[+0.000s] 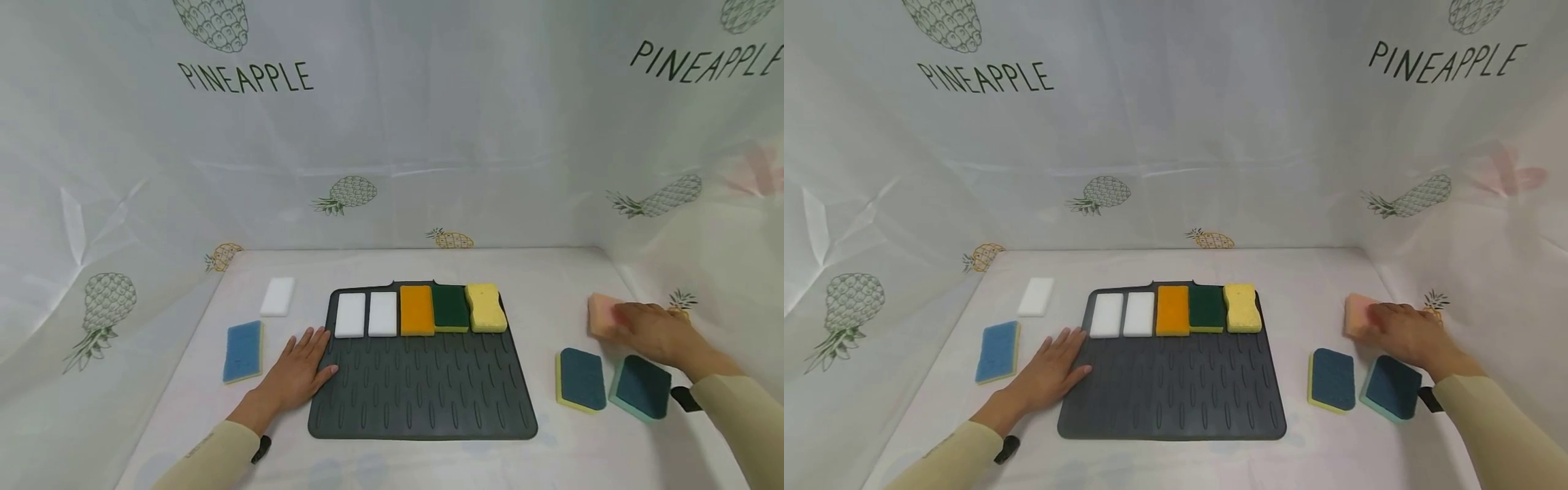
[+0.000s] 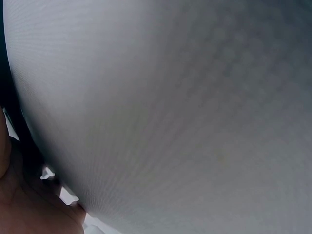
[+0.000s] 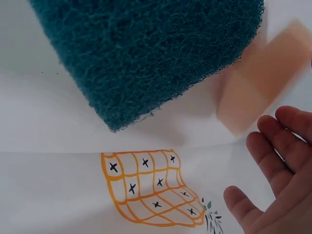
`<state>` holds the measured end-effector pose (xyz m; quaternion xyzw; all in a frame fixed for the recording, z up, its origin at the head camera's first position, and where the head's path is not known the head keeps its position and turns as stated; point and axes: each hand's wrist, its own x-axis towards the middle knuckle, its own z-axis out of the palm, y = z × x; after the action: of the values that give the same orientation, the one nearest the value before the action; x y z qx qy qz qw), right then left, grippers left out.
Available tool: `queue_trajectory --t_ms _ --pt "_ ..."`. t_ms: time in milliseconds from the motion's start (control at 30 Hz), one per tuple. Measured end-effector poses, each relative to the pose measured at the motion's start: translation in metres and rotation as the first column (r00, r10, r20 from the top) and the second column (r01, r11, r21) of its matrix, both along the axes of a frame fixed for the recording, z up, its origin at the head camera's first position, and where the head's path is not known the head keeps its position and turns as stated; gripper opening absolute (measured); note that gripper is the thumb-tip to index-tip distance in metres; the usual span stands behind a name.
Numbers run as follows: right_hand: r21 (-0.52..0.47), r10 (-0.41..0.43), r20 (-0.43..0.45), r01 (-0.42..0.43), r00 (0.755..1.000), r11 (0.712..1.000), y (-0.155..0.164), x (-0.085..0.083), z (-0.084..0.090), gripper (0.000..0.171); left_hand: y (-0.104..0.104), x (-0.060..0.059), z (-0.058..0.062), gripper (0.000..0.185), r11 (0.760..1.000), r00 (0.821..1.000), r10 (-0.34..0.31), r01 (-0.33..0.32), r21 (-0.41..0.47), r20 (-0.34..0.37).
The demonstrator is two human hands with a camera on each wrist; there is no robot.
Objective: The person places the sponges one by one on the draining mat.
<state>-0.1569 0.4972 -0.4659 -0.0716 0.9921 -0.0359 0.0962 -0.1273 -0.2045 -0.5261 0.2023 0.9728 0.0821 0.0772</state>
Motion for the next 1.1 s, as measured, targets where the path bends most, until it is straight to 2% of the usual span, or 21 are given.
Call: queue_trajectory --t_ms 167,400,633,767,900,1100 --pt "0.03 0.018 -0.086 -0.016 0.996 0.999 0.002 0.004 -0.002 0.065 0.001 0.001 0.001 0.077 1.0 1.0 0.005 -0.005 0.001 0.002" --pt "0.096 0.063 -0.236 -0.041 0.97 0.995 0.002 0.008 -0.018 0.109 0.001 0.001 -0.001 0.077 1.0 1.0 0.003 -0.003 0.001 -0.007" --pt "0.124 0.079 -0.326 -0.04 0.942 0.991 0.0 0.009 -0.025 0.113 0.002 0.001 -0.001 0.077 1.0 1.0 0.005 -0.005 0.006 -0.007" --pt "0.138 0.074 -0.339 -0.029 0.938 0.99 -0.004 0.01 -0.023 0.121 0.002 0.002 0.0 0.077 1.0 1.0 0.007 -0.007 0.004 -0.002" --pt "0.138 0.072 -0.368 -0.022 0.927 0.99 -0.011 0.008 -0.019 0.118 0.002 0.002 0.002 0.077 1.0 1.0 0.001 -0.001 0.002 0.0" --pt "0.135 0.135 -0.451 -0.082 0.882 0.987 -0.035 0.002 -0.004 0.103 0.002 0.002 0.003 0.077 1.0 1.0 -0.003 0.003 0.007 -0.002"
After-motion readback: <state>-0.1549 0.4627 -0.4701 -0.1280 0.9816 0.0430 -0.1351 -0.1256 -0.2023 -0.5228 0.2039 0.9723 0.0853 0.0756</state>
